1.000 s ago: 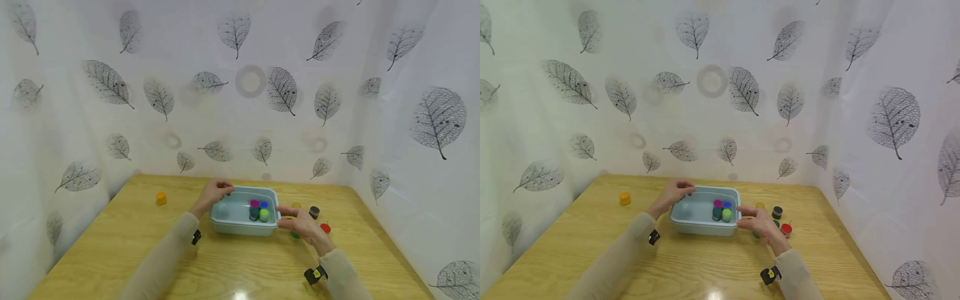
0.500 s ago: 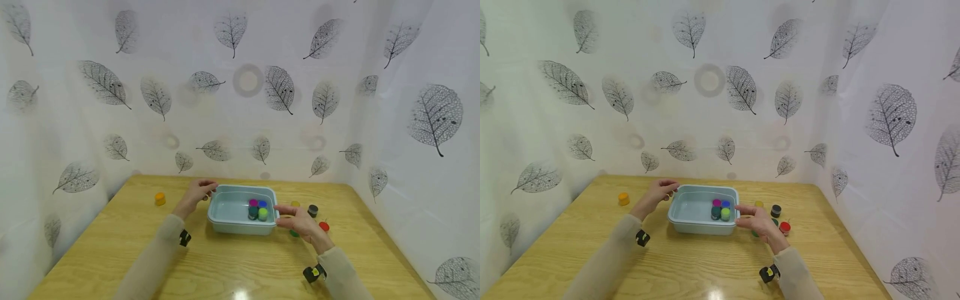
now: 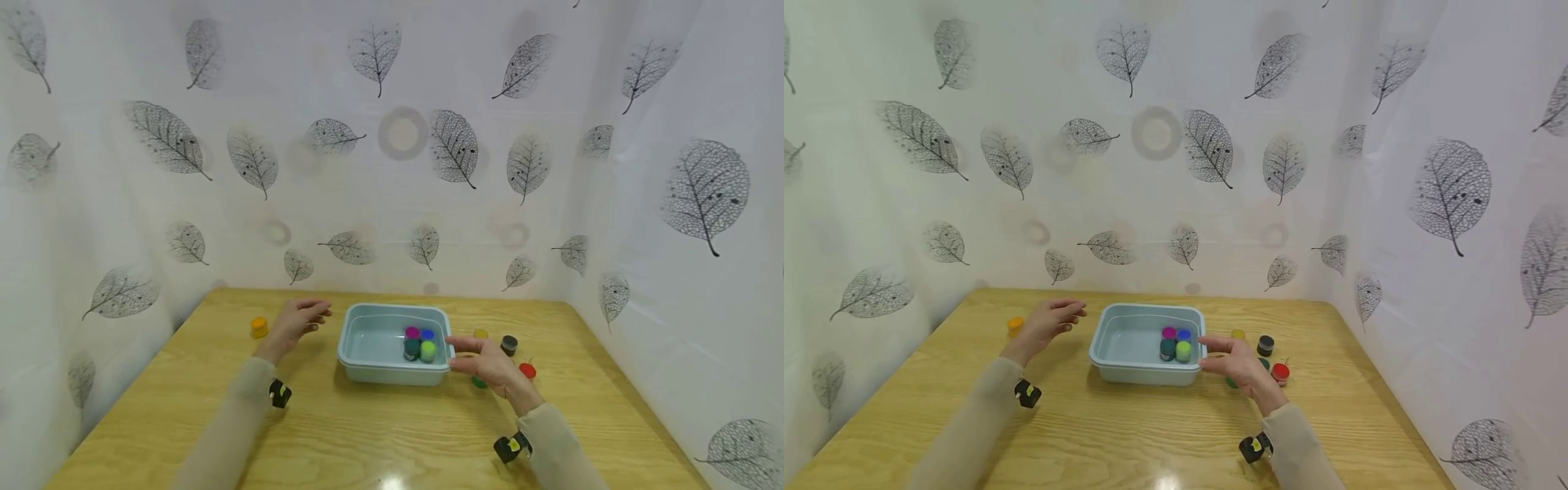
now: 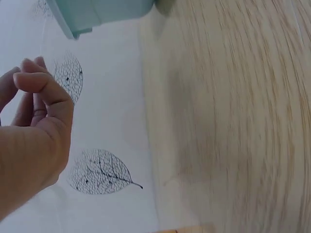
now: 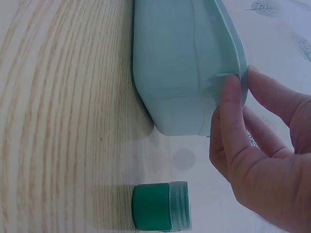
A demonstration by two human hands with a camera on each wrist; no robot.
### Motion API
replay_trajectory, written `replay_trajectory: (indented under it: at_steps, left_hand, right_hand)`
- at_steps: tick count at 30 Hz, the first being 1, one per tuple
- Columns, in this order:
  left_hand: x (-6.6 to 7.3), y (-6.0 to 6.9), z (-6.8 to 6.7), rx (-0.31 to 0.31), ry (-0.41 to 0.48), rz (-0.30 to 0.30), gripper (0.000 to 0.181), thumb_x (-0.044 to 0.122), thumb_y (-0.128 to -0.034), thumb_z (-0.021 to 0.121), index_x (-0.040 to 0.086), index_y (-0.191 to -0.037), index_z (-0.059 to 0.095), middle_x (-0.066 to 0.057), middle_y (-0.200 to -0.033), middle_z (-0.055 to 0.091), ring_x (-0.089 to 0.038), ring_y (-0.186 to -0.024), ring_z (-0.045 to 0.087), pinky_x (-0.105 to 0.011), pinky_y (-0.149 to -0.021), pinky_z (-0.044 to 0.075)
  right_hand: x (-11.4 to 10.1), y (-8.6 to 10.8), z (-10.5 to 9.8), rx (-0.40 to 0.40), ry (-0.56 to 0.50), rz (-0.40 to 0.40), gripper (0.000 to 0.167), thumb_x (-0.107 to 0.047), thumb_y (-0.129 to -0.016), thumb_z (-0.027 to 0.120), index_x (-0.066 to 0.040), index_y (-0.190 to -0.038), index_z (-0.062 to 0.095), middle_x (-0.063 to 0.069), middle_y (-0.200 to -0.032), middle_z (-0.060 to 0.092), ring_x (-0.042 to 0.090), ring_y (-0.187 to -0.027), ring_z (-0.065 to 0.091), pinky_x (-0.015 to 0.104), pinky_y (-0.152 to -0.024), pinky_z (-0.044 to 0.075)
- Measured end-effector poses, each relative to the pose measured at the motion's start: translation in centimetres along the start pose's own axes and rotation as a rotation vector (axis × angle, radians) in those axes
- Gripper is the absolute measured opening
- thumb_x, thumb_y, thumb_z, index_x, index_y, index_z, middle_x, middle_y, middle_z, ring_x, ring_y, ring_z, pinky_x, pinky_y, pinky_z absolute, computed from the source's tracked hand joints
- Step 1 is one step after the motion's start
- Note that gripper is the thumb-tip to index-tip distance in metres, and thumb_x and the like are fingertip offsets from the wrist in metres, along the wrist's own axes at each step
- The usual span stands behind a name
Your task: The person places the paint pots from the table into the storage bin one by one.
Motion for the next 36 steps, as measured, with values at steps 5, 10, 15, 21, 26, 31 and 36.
replay_trajectory:
  at_steps: [5, 10, 15, 21, 26, 31, 36]
  left_hand:
    - [-0.3, 0.4, -1.6, 0.047, -0.013, -0.038, 0.033, 0.028, -0.0961, 0.064, 0.004, -0.119, 0.066, 0.007, -0.087, 0.071, -0.008, -0.074, 0.06, -0.016, -0.057, 0.049]
    - [-0.6, 0.8, -3.3, 0.106, -0.026, -0.066, 0.029, 0.029, -0.0982, 0.061, 0.005, -0.116, 0.066, 0.006, -0.084, 0.067, -0.005, -0.065, 0.053, -0.016, -0.049, 0.041]
    - [-0.7, 1.4, -5.0, 0.16, -0.071, -0.11, 0.039, 0.035, -0.099, 0.058, 0.004, -0.122, 0.061, 0.006, -0.085, 0.063, -0.006, -0.067, 0.049, -0.017, -0.052, 0.042]
    - [-0.7, 1.9, -6.7, 0.215, -0.056, -0.115, 0.037, 0.034, -0.0991, 0.058, 0.002, -0.119, 0.062, 0.01, -0.073, 0.059, -0.003, -0.06, 0.045, -0.018, -0.048, 0.039]
    - [-1.2, 2.0, -8.2, 0.317, -0.002, -0.109, 0.022, 0.027, -0.098, 0.061, 0.006, -0.104, 0.067, 0.01, -0.067, 0.059, -0.002, -0.055, 0.046, -0.018, -0.047, 0.04]
    - [-1.5, 2.2, -9.5, 0.41, 0.012, -0.091, 0.025, 0.022, -0.0957, 0.064, 0.0, -0.109, 0.069, 0.009, -0.066, 0.063, -0.003, -0.055, 0.053, -0.018, -0.046, 0.046]
    - [-1.6, 2.3, -10.6, 0.474, -0.106, -0.12, 0.044, 0.028, -0.096, 0.063, -0.002, -0.129, 0.061, 0.013, -0.077, 0.064, -0.007, -0.074, 0.056, -0.021, -0.06, 0.051]
  right_hand:
    - [-0.1, 0.1, 0.1, -0.011, -0.004, -0.005, 0.059, -0.011, -0.089, 0.071, 0.002, -0.142, 0.048, 0.026, -0.141, 0.048, 0.017, -0.106, 0.062, 0.045, -0.099, 0.053]
    - [-0.1, 0.1, 0.1, -0.015, -0.014, -0.001, 0.059, -0.01, -0.09, 0.071, 0.002, -0.143, 0.047, 0.027, -0.141, 0.047, 0.016, -0.105, 0.062, 0.046, -0.1, 0.052]
    - [-0.1, 0.1, 0.1, -0.017, -0.02, 0.001, 0.06, -0.01, -0.09, 0.071, 0.003, -0.143, 0.047, 0.027, -0.141, 0.047, 0.016, -0.104, 0.063, 0.046, -0.101, 0.052]
    - [-0.1, 0.1, 0.1, -0.017, -0.027, 0.006, 0.061, -0.011, -0.09, 0.071, 0.003, -0.143, 0.046, 0.028, -0.14, 0.047, 0.015, -0.104, 0.063, 0.045, -0.1, 0.053]
    - [0.0, 0.1, 0.1, -0.019, -0.031, 0.007, 0.061, -0.011, -0.09, 0.071, 0.002, -0.143, 0.046, 0.027, -0.141, 0.047, 0.015, -0.104, 0.063, 0.046, -0.101, 0.052]
    - [0.2, -0.1, 0.0, -0.023, -0.026, 0.004, 0.061, -0.011, -0.089, 0.071, 0.002, -0.143, 0.046, 0.026, -0.142, 0.046, 0.017, -0.106, 0.063, 0.046, -0.101, 0.052]
    - [0.3, -0.3, -0.1, -0.006, -0.016, 0.01, 0.061, -0.012, -0.088, 0.073, 0.0, -0.142, 0.048, 0.024, -0.146, 0.044, 0.019, -0.108, 0.062, 0.046, -0.101, 0.052]
Point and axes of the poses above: each hand's wrist, its own y-axis away from the middle knuckle, its own z-axis out of the palm, x = y × z, the point moved 2 cm from there along -y, towards the middle knuckle
